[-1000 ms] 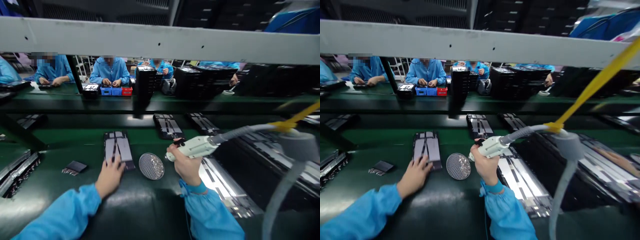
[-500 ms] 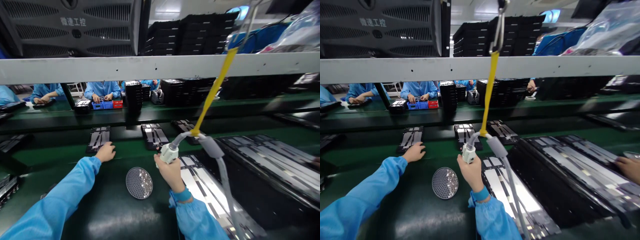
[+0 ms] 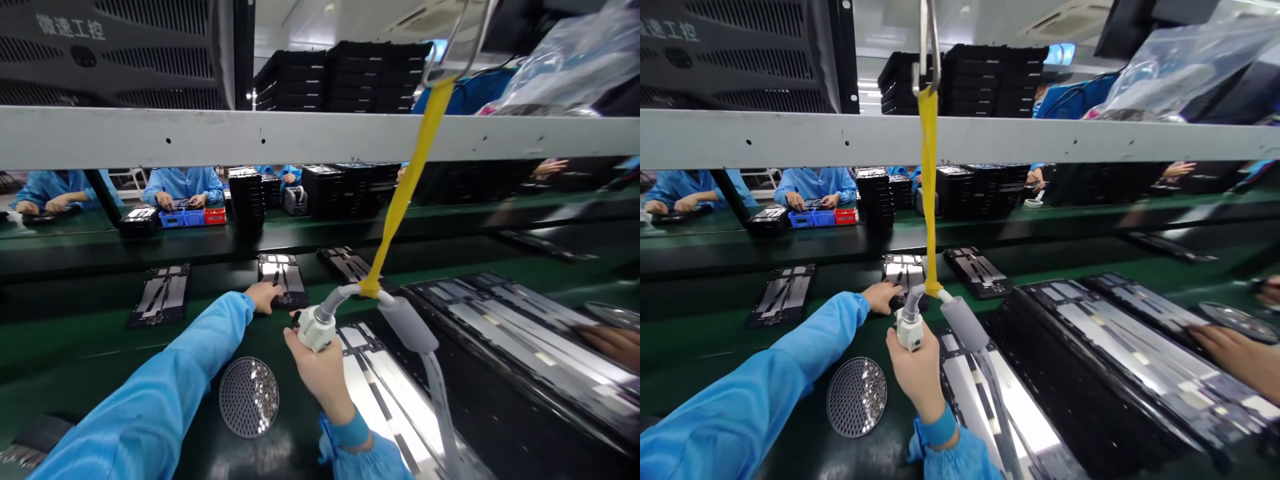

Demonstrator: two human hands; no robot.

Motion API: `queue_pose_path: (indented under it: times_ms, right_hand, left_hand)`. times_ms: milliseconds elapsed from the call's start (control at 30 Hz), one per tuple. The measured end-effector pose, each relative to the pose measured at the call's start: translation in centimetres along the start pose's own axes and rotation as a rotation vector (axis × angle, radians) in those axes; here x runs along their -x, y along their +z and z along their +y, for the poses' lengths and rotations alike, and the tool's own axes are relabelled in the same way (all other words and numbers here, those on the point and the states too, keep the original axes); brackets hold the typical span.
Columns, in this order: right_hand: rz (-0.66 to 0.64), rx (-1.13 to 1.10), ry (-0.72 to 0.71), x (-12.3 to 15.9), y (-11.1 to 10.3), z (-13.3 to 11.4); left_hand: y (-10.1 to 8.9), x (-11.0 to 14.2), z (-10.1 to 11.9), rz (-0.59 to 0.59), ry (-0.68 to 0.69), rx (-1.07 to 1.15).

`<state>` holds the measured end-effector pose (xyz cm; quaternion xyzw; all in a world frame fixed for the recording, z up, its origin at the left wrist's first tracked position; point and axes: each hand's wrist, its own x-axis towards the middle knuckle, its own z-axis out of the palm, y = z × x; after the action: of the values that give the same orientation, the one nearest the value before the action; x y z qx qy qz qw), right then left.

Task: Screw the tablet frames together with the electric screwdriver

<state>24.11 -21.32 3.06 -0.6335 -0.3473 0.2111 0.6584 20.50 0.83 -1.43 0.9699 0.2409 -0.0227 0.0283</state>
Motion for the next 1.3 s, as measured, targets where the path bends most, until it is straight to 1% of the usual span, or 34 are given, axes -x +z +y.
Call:
queue_pose_path:
  times_ms: [67, 100, 167, 200, 233, 300, 367, 400, 433, 500, 533, 567, 600, 633, 667, 700, 767, 800, 833, 867, 900, 933, 1000, 1067, 1100, 1167, 1233, 1300]
  right_hand:
    - [0.004, -0.018, -0.008, 0.0, -0.1, -0.4]
    - [0.008, -0.029, -0.012, 0.0, -0.1, -0.6]
    - [0.012, -0.052, -0.015, 0.1, -0.1, -1.0]
    - [0.009, -0.064, -0.015, 0.1, -0.1, -1.2]
    - [0.006, -0.076, -0.017, 0.2, -0.1, -1.4]
    - [-0.006, -0.096, -0.027, 0.3, -0.1, -1.7]
    - [-0.008, -0.112, -0.044, 0.4, 0.0, -1.8]
    - [-0.005, -0.119, -0.053, 0.4, 0.0, -1.8]
    - [-0.001, -0.125, -0.057, 0.4, 0.1, -1.9]
    - [0.010, -0.135, -0.055, 0.3, 0.1, -1.8]
    - [0.015, -0.139, -0.049, 0.3, 0.1, -1.8]
    - [0.017, -0.141, -0.039, 0.3, 0.1, -1.7]
    - [0.016, -0.140, -0.025, 0.3, 0.1, -1.5]
    - [0.016, -0.138, -0.009, 0.3, 0.0, -1.3]
    - [0.019, -0.135, 0.006, 0.3, 0.0, -1.0]
    - [0.030, -0.130, 0.016, 0.3, 0.0, -0.8]
    - [0.078, -0.117, 0.016, 0.3, -0.1, -0.2]
    - [0.088, -0.112, 0.010, 0.3, -0.1, 0.0]
    - [0.093, -0.110, 0.003, 0.3, -0.1, 0.2]
    - [0.090, -0.109, -0.005, 0.3, -0.2, 0.3]
    - [0.084, -0.111, -0.014, 0.3, -0.2, 0.4]
    - [0.079, -0.113, -0.021, 0.3, -0.2, 0.5]
    - [0.068, -0.111, -0.030, 0.4, -0.2, 0.4]
    - [0.055, -0.107, -0.037, 0.6, -0.1, 0.4]
    - [0.053, -0.102, -0.044, 0.6, 0.0, 0.3]
    - [0.056, -0.087, -0.073, 0.8, 0.1, 0.1]
    - [0.054, -0.073, -0.110, 1.0, 0.2, 0.0]
    - [0.017, -0.095, -0.134, 1.4, 0.1, 0.1]
  left_hand:
    - [-0.8, 0.9, -0.3, 0.025, -0.059, -0.022]
    - [-1.4, 1.8, -0.5, 0.045, -0.095, -0.031]
    - [-2.8, 4.5, -1.1, 0.079, -0.168, -0.045]
    - [-3.6, 6.2, -1.5, 0.091, -0.202, -0.049]
    - [-4.4, 8.4, -1.9, 0.104, -0.234, -0.055]
    - [-6.0, 13.6, -2.5, 0.134, -0.300, -0.074]
    - [-6.9, 20.0, -2.7, 0.176, -0.369, -0.110]
    - [-7.0, 23.5, -2.6, 0.195, -0.400, -0.130]
    - [-6.7, 27.0, -2.4, 0.212, -0.426, -0.153]
    - [-5.2, 33.7, -1.6, 0.251, -0.460, -0.203]
    - [-3.9, 36.7, -0.8, 0.334, -0.428, -0.274]
    - [-2.6, 39.5, 0.2, 0.384, -0.399, -0.330]
    - [-1.1, 41.8, 1.6, 0.411, -0.372, -0.372]
    - [0.3, 43.8, 3.2, 0.406, -0.348, -0.398]
    - [1.5, 45.3, 5.1, 0.356, -0.340, -0.395]
    - [2.4, 46.2, 6.9, 0.281, -0.337, -0.367]
    - [3.2, 46.6, 10.0, 0.118, -0.319, -0.247]
    - [3.1, 46.1, 10.8, 0.067, -0.314, -0.179]
    - [2.8, 45.4, 10.9, 0.055, -0.327, -0.130]
    - [2.4, 44.7, 10.4, 0.073, -0.363, -0.108]
    - [2.0, 43.9, 9.1, 0.113, -0.419, -0.115]
    - [1.5, 43.3, 7.4, 0.159, -0.496, -0.147]
    - [1.1, 42.7, 3.2, 0.216, -0.622, -0.198]
    - [1.5, 42.7, -0.7, 0.233, -0.678, -0.214]
    - [1.9, 42.8, -2.2, 0.237, -0.690, -0.215]
    - [3.2, 43.3, -4.1, 0.252, -0.694, -0.213]
    - [4.4, 43.9, -4.9, 0.285, -0.684, -0.200]
    - [5.2, 44.4, -5.1, 0.321, -0.661, -0.165]
